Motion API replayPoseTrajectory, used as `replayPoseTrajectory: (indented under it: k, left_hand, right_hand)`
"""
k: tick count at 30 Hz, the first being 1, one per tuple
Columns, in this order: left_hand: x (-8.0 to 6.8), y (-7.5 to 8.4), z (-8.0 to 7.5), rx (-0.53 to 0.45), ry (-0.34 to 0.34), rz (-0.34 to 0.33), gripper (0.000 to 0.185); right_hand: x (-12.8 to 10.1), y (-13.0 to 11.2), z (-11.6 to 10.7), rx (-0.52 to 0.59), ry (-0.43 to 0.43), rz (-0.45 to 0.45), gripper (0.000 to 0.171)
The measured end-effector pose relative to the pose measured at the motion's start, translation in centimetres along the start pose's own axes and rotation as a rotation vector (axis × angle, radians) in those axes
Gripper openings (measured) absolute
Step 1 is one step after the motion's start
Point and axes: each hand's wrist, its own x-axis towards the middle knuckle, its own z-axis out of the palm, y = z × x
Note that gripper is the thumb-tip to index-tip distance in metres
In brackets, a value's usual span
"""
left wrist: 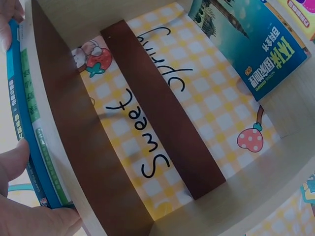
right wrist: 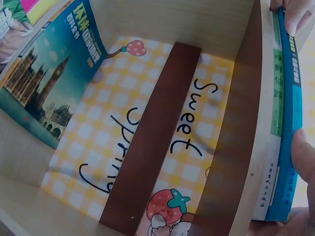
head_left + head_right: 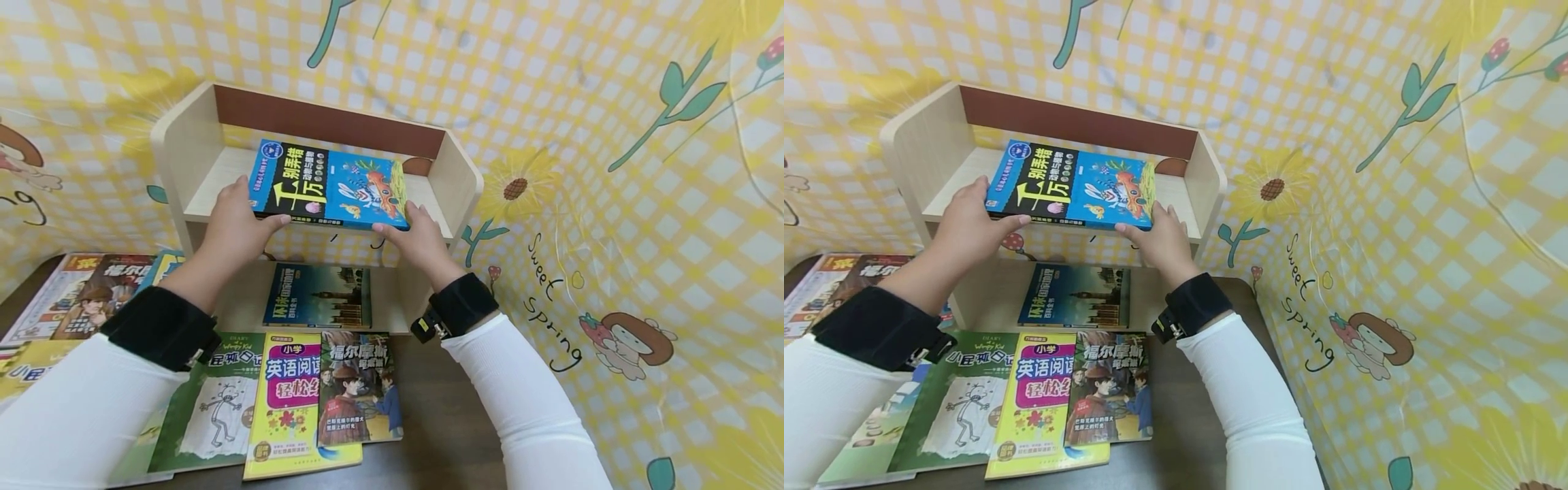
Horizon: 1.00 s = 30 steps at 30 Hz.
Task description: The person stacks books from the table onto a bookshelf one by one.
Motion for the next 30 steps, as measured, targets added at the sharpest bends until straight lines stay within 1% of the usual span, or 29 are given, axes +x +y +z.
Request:
replayPoseTrajectory:
  k: [8,19,25,30]
  left_hand:
    - [0.3,0.4,0.1,0.022,-0.002,-0.022,0.090]
    - [0.5,0.2,0.5,0.032,0.008,-0.019,0.087]
    - [0.5,0.1,0.8,0.035,0.022,-0.023,0.086]
    - [0.5,0.0,1.1,0.035,0.036,-0.016,0.085]
  right_hand:
    - [0.7,0.2,0.0,0.004,-0.010,0.002,0.087]
    - [0.7,0.3,0.0,0.011,-0.020,0.006,0.087]
    - [0.9,0.5,0.2,0.014,-0.014,0.004,0.087]
    - [0.9,0.7,0.5,0.000,0.020,-0.018,0.086]
